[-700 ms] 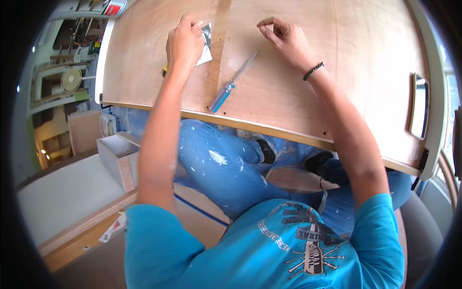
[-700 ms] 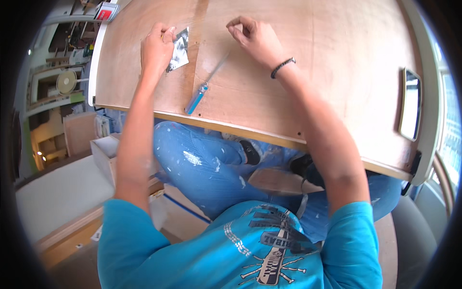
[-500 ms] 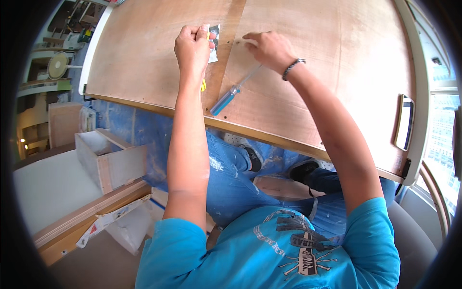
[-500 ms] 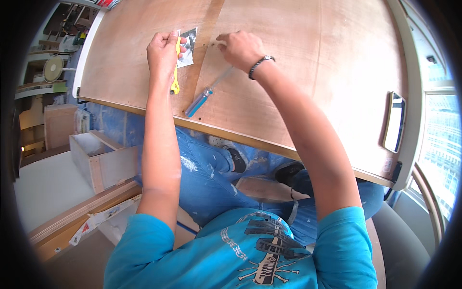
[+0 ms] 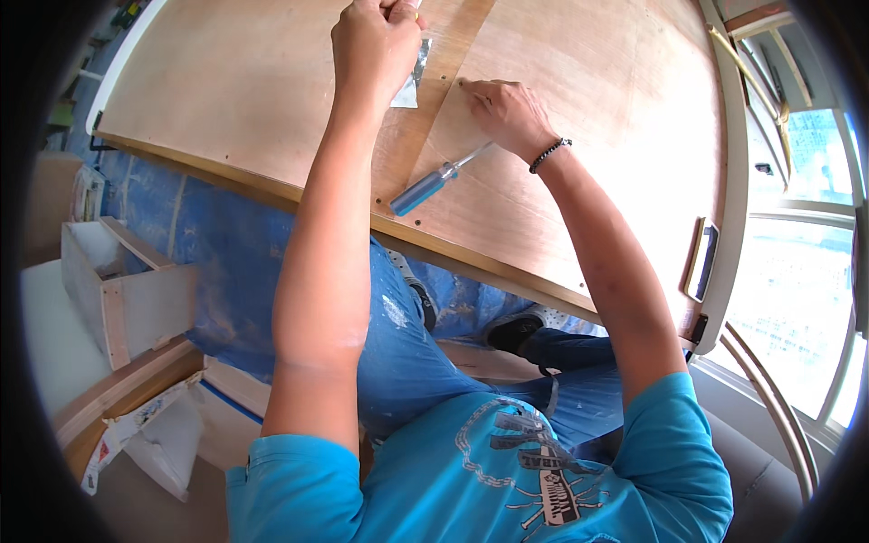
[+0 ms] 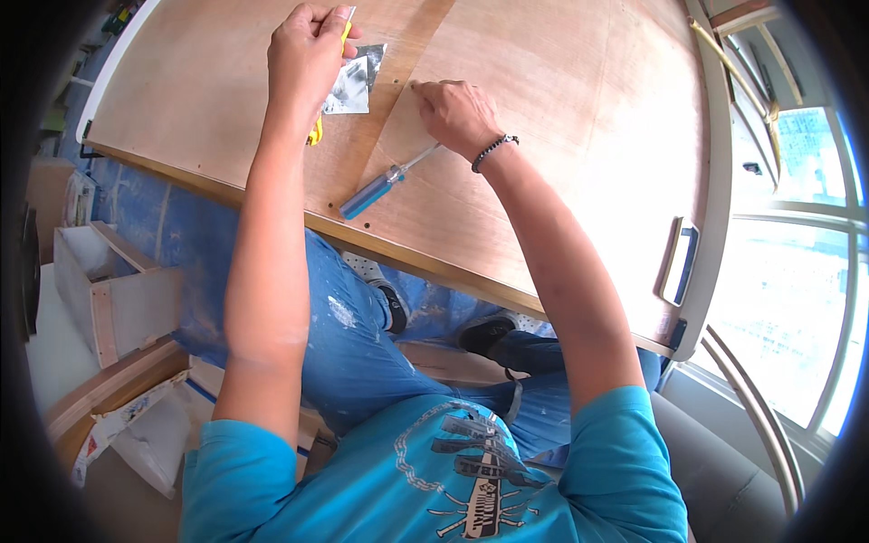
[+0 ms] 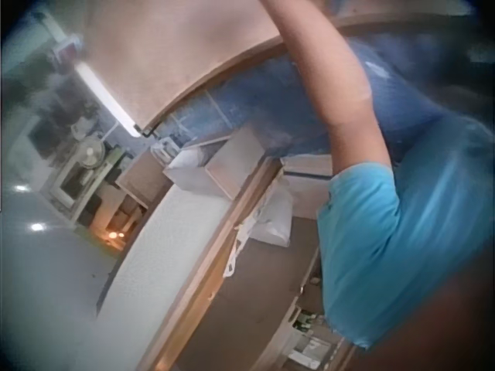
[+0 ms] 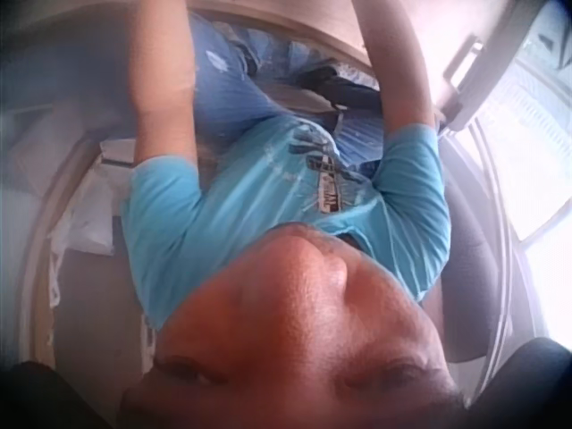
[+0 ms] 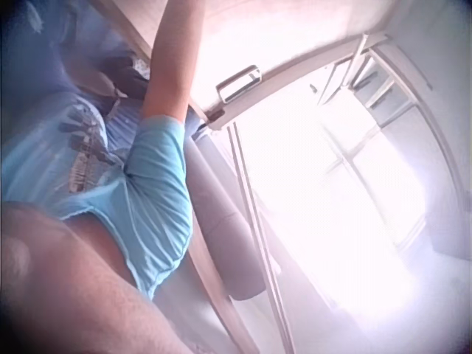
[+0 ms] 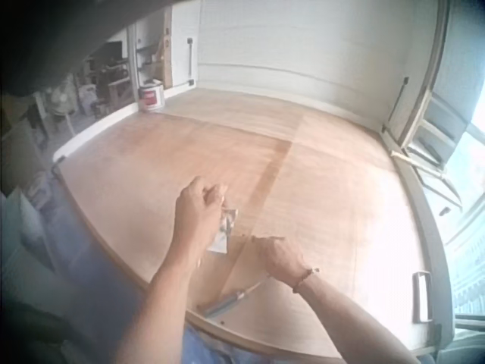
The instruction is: The person is assembling a wooden surface by using a utility knife to cut tape and a screwdriver to tighten screws. They handle screws and a small plastic bag of hardware while working on the underside of the surface.
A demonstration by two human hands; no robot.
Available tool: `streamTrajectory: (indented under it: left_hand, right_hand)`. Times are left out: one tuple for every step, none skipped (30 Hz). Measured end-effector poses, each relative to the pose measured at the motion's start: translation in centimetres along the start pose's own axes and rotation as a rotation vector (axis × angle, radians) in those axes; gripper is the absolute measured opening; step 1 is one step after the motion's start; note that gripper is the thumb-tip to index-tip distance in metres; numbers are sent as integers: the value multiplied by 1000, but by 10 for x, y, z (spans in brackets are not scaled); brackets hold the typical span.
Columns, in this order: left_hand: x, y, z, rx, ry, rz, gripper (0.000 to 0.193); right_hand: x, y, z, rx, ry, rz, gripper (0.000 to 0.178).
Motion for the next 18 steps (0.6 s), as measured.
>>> streamTrajectory:
  left_hand:
    - [1, 2, 1, 24, 1, 57, 25]
    - [2, 4, 1, 53, -4, 114, 26]
    - [3, 6, -1, 61, -17, 117, 26]
    - [4, 6, -4, 55, -31, 116, 26]
    - [5, 6, -9, 54, -55, 117, 26]
    - [3, 5, -10, 48, -35, 144, 26]
    - [1, 4, -13, 42, -16, 172, 26]
    - [0, 3, -14, 37, 4, 200, 26]
    - [-1, 2, -15, 26, 17, 196, 26]
    - [-1, 2, -16, 16, 30, 191, 27]
    - [-2, 2, -15, 11, 45, 188, 28]
    - [-1, 2, -14, 8, 48, 199, 28]
    - [0, 2, -12, 4, 53, 209, 28]
    - [-1, 2, -12, -2, 57, 218, 28]
    - [3, 8, -12, 56, -8, 142, 29]
    - [6, 13, -12, 112, -73, 64, 29]
    - [8, 18, -12, 171, -138, -17, 29]
    - [-3, 13, -12, 113, -40, 25, 30]
  right_hand:
    - [-3, 2, 0, 18, 36, 12, 35]
    - [-4, 4, -1, 24, 71, 25, 34]
    - [-3, 5, -3, 9, 65, 51, 33]
    - [-3, 10, -5, 62, 68, 22, 32]
    - [-1, 15, -12, 103, 40, 9, 31]
    - [0, 19, -15, 158, 22, -20, 30]
    - [1, 14, -20, 89, 6, -53, 29]
    - [0, 10, -25, 44, 2, -96, 28]
    - [0, 4, -30, -24, -15, -140, 28]
    - [-1, 4, -35, -1, -3, -113, 27]
    - [-2, 2, -39, -1, -1, -84, 27]
    - [-2, 1, -44, -5, -13, -47, 26]
    - [-4, 1, -46, -2, 12, -42, 26]
    - [-5, 1, -48, 2, 21, -33, 26]
    - [-5, 2, -49, 6, 12, -27, 26]
    - [-5, 2, -49, 5, 24, -45, 26]
    - [-4, 3, -47, 2, 23, -64, 25]
    - [-2, 4, -46, -3, 14, -84, 25]
Point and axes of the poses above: each hand's wrist, its own z-axis away from the middle knuckle, its own y-axis out of the back of the hand, x = y × z, the point moved 7 cm from there along -z, towards the middle knuckle, and after that the axes turned 10 degrees about -y, right-handed, at the moved point
